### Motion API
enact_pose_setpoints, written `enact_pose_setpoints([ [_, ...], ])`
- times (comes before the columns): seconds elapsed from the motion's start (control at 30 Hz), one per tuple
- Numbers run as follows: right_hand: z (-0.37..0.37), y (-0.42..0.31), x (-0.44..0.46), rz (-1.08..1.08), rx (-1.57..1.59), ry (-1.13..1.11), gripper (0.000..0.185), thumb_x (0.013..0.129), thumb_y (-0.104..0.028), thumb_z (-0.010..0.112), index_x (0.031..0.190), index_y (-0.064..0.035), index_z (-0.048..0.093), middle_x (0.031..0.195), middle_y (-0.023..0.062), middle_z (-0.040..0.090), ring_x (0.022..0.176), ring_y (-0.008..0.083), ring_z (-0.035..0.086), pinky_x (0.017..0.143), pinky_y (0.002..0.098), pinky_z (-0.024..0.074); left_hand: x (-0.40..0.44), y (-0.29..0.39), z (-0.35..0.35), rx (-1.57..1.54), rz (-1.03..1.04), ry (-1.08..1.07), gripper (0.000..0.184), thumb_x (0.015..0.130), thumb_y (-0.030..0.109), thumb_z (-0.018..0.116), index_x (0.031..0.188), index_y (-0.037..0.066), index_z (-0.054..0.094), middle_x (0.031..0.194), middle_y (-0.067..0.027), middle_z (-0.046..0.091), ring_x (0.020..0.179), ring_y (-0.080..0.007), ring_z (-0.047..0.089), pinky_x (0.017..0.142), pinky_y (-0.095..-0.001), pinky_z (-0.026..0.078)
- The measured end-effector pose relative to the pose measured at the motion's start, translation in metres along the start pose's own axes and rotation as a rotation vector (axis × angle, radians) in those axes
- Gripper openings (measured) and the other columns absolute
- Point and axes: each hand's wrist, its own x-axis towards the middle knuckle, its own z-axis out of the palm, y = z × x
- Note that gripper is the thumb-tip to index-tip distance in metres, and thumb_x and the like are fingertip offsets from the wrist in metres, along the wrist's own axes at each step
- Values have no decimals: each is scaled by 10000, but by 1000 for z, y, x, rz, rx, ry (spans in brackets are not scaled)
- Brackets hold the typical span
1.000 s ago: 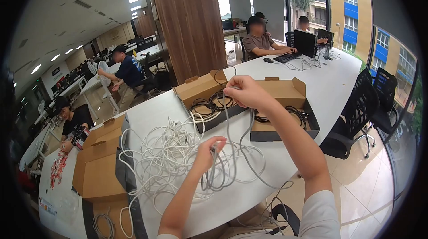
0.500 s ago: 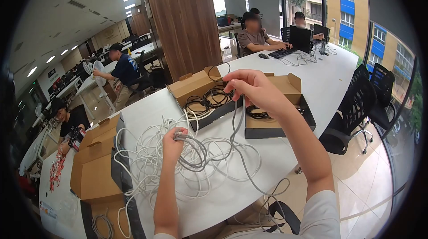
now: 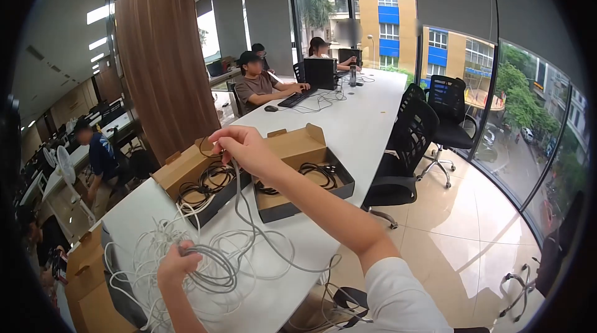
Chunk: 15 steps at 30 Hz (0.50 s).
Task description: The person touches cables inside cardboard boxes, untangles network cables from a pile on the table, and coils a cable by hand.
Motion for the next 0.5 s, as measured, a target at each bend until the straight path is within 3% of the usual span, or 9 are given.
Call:
enact_pose_setpoints([
  [0.1,-2,-10,-2,-70,44,68,199,944,-125,496,1054,-38,637,843,9,616,670,52,553,508,185,421,4,-7,-7,-502,113,-72,183,800,116,637,887,67,484,684,20,427,501,-59,321,465,-221,249],
  [0.2,-9,-11,1,-160,132,125,184,940,-146,499,1018,-62,643,837,-9,612,651,44,549,503,176,390,3,-2,-14,-860,94,-309,163,877,221,534,908,72,477,688,20,367,539,-89,324,534,-259,291],
  [0.33,-15,-16,8,-148,120,160,200,962,-148,461,1046,-66,622,866,2,619,626,52,570,500,176,397,-12,16,1,-838,76,-207,216,954,283,440,909,82,504,723,2,370,662,-128,389,643,-301,334],
  [0.5,-4,-18,10,-100,66,105,245,978,-132,427,1131,-57,602,957,37,653,654,69,628,508,179,433,-16,17,18,-720,172,-239,217,997,263,423,1001,75,531,783,-30,464,759,-154,473,721,-341,389],
])
